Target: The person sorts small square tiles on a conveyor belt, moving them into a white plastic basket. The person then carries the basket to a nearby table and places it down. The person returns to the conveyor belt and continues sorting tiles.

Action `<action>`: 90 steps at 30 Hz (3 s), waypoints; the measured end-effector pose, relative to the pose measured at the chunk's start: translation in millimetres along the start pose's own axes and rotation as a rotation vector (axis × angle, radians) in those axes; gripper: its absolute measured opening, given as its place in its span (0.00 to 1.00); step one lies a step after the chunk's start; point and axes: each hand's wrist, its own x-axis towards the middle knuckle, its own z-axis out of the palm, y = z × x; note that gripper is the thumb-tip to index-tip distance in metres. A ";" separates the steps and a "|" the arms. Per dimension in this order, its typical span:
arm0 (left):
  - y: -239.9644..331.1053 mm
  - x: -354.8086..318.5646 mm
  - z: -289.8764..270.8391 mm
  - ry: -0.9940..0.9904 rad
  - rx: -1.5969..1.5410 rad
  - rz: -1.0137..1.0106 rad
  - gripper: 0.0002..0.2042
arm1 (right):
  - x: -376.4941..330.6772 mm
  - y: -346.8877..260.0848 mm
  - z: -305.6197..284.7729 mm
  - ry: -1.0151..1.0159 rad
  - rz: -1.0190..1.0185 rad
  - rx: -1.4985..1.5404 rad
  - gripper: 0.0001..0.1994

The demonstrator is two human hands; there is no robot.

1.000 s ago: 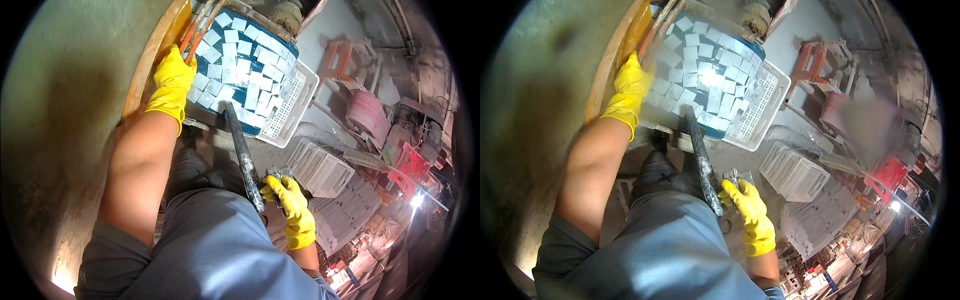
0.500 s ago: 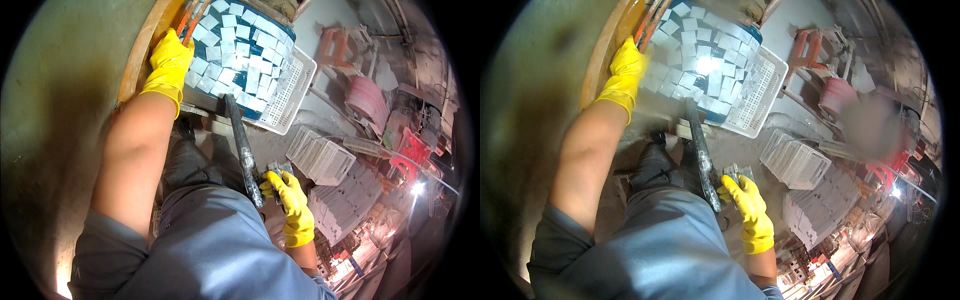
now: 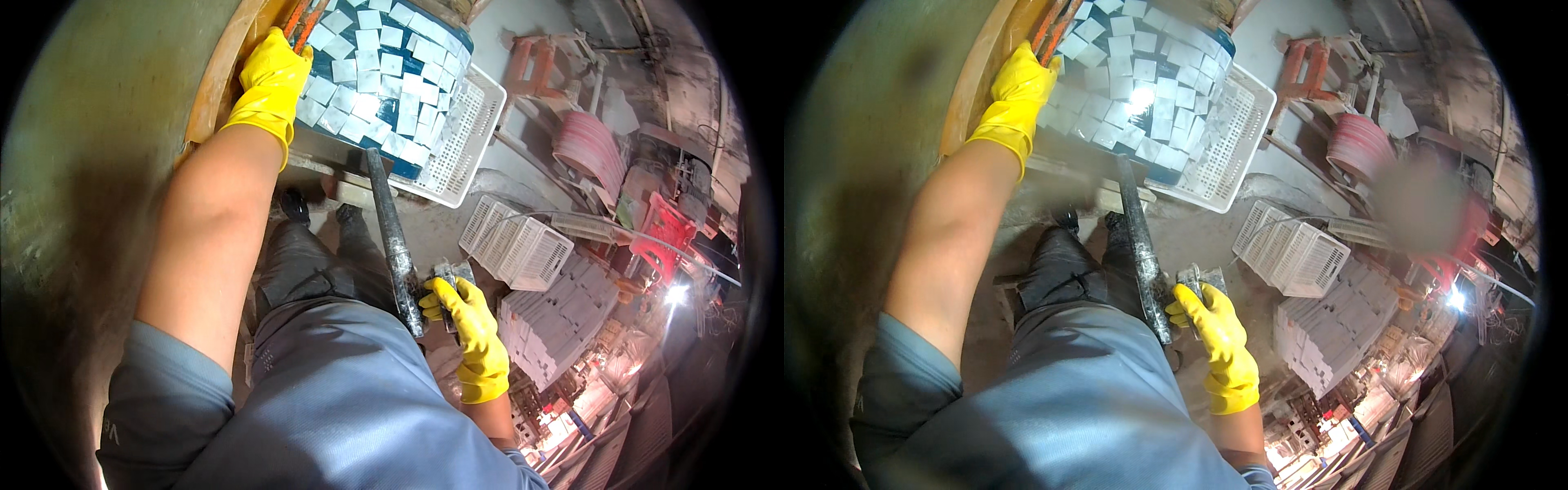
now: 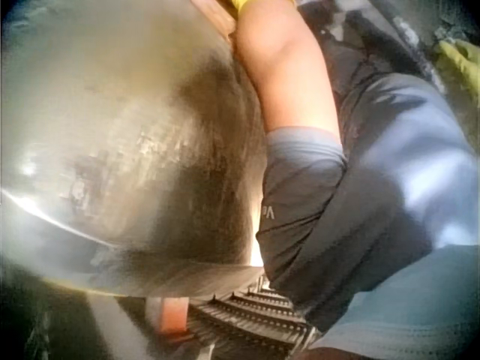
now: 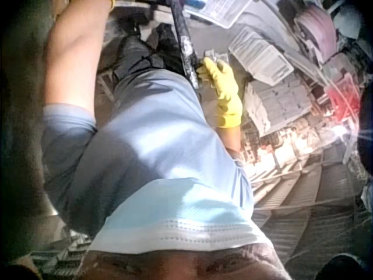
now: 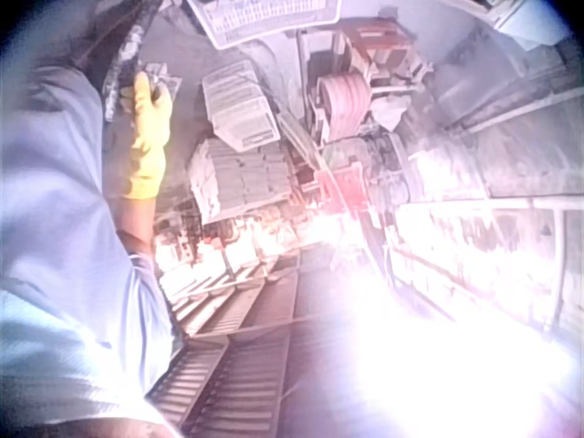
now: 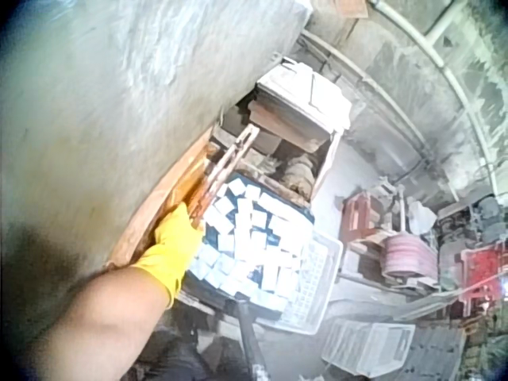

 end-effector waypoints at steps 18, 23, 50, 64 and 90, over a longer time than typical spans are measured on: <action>0.7 9.8 5.9 -0.043 0.017 0.015 0.29 | -6.2 2.6 7.5 0.017 0.006 -0.016 0.22; 1.1 13.8 8.8 -0.034 0.032 0.031 0.30 | -9.3 2.9 9.3 0.025 -0.017 -0.038 0.23; 22.3 14.2 7.9 -0.121 0.004 -0.082 0.31 | -3.1 9.0 13.7 0.033 -0.025 -0.025 0.20; 22.0 11.6 8.2 -0.118 -0.017 -0.074 0.34 | -1.1 9.4 14.3 0.036 -0.029 -0.032 0.20; -1.9 17.2 41.2 0.146 -0.068 0.051 0.34 | -0.9 -13.6 16.1 0.016 -0.035 -0.030 0.18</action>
